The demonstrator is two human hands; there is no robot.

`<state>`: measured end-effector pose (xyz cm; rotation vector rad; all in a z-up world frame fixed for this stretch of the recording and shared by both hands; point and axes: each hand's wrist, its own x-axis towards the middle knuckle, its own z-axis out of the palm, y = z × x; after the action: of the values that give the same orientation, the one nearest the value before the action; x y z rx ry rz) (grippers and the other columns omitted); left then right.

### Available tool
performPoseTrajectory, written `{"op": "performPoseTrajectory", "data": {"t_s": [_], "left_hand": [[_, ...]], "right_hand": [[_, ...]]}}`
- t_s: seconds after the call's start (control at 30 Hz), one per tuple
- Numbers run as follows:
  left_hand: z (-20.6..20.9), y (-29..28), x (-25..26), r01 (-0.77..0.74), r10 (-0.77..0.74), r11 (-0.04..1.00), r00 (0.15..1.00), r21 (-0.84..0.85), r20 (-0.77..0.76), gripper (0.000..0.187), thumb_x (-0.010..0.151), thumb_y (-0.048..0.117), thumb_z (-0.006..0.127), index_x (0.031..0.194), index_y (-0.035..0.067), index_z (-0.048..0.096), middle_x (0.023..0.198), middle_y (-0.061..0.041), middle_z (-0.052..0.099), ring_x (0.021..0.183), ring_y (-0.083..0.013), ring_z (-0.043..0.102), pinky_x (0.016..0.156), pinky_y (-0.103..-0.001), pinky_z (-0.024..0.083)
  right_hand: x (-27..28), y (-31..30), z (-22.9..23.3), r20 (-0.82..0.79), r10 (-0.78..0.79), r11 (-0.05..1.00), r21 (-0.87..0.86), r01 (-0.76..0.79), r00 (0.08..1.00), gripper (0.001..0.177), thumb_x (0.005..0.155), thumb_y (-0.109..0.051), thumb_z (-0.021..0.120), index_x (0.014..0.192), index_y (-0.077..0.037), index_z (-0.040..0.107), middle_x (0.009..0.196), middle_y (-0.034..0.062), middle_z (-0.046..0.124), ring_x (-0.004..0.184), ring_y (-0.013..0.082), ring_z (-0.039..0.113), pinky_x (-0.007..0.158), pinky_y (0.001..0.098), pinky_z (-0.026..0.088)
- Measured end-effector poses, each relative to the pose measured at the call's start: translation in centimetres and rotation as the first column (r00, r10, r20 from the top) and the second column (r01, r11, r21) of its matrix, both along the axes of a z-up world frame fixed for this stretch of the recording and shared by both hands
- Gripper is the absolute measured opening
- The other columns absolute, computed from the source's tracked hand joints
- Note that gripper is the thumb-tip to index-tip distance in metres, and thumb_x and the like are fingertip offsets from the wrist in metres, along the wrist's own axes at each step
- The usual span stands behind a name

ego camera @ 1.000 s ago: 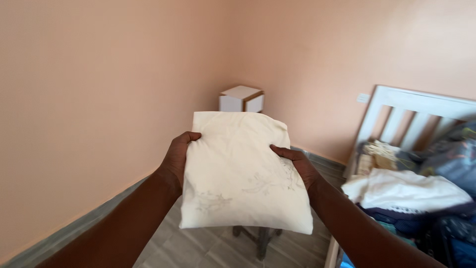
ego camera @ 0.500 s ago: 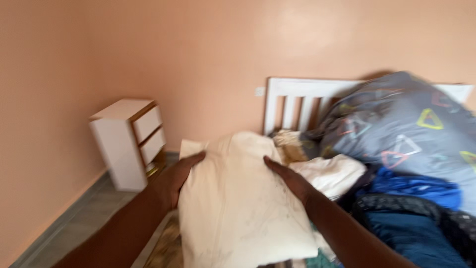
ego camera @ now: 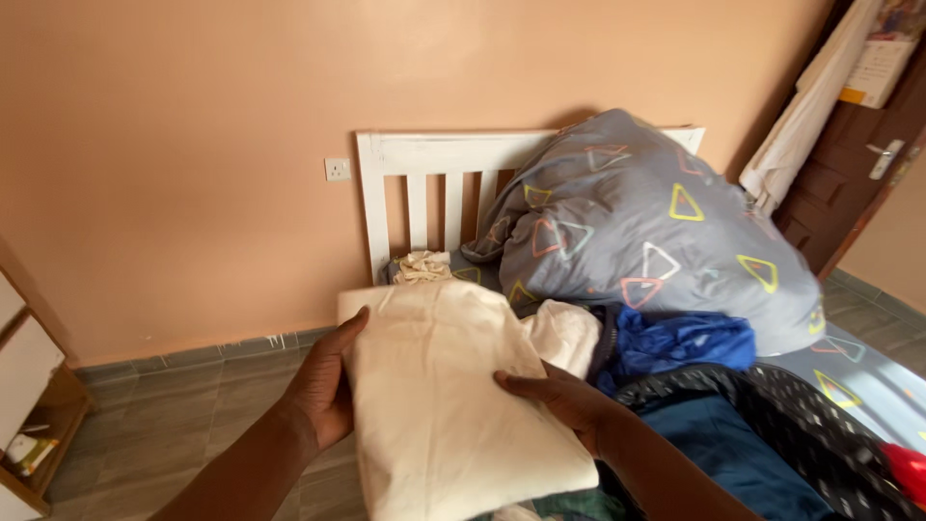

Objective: The person folds several shirts and a jacket by hand on a bed before placing them into a suitcase.

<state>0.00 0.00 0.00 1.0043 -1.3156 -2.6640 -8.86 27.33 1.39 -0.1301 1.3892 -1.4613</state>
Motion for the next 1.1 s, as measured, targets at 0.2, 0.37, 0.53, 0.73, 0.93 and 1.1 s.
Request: {"op": "performPoseTrajectory", "data": {"t_s": [0.2,0.37,0.53,0.73,0.93,1.1], "left_hand": [[-3.0,-9.6,-9.8,0.234,-0.236,0.971,0.971,0.039,0.041,0.059,0.088,0.034,0.061,0.138,0.005,0.057,0.126,-0.019,0.072,0.114,-0.0323,0.070,0.102,-0.049,0.055],[-6.5,-17.3,-17.2,0.315,-0.320,0.947,0.943,0.069,0.087,0.064,0.082,0.032,0.064,0.139,0.005,0.054,0.126,-0.019,0.071,0.116,-0.0337,0.069,0.104,-0.051,0.054],[-12.0,-22.5,-24.2,0.293,-0.306,0.949,0.945,0.115,0.117,0.070,0.076,0.030,0.067,0.140,0.005,0.052,0.126,-0.020,0.070,0.117,-0.0350,0.069,0.106,-0.052,0.053],[-17.9,-27.9,-33.7,0.241,-0.246,0.969,0.930,0.053,0.274,0.075,0.072,0.029,0.069,0.140,0.007,0.048,0.127,-0.022,0.068,0.121,-0.0377,0.067,0.109,-0.055,0.050],[-23.4,-33.2,-43.4,0.332,-0.323,0.943,0.892,0.026,0.316,0.074,0.064,0.025,0.070,0.133,0.003,0.055,0.121,-0.024,0.070,0.115,-0.0400,0.066,0.103,-0.057,0.050],[-26.0,-35.6,-47.2,0.261,-0.266,0.963,0.894,0.064,0.361,0.070,0.062,0.031,0.071,0.125,0.002,0.061,0.116,-0.021,0.072,0.112,-0.0378,0.068,0.101,-0.058,0.052]], "right_hand": [[-11.3,-12.8,-4.7,0.077,-0.059,0.998,0.042,0.056,0.995,0.069,0.084,-0.047,0.073,0.135,-0.003,0.062,0.113,0.0158,0.076,0.092,0.0269,0.076,0.083,0.0428,0.064],[-19.7,-20.4,-8.8,0.157,-0.107,0.993,0.065,0.098,0.982,0.072,0.083,-0.049,0.073,0.136,-0.003,0.060,0.112,0.0169,0.075,0.091,0.0279,0.076,0.082,0.0442,0.064],[-28.9,-24.8,-15.6,0.251,-0.202,0.979,0.047,0.196,0.947,0.075,0.083,-0.050,0.073,0.138,-0.002,0.058,0.112,0.0180,0.075,0.090,0.0289,0.075,0.080,0.0455,0.064],[-39.2,-27.8,-30.3,0.396,-0.557,0.824,0.152,0.546,0.730,0.087,0.084,-0.056,0.072,0.146,-0.003,0.043,0.130,0.0218,0.060,0.110,0.0323,0.065,0.090,0.0503,0.058],[-46.7,-27.9,-41.7,0.283,-0.927,0.367,0.559,0.743,0.244,0.101,0.084,-0.059,0.076,0.157,-0.008,0.029,0.149,0.0205,0.043,0.135,0.0339,0.046,0.111,0.0498,0.043],[-49.7,-29.8,-46.1,0.432,-0.896,0.336,0.512,0.791,0.100,0.103,0.075,-0.067,0.079,0.152,-0.010,0.040,0.145,0.0128,0.045,0.132,0.0300,0.047,0.111,0.0489,0.038]]}}
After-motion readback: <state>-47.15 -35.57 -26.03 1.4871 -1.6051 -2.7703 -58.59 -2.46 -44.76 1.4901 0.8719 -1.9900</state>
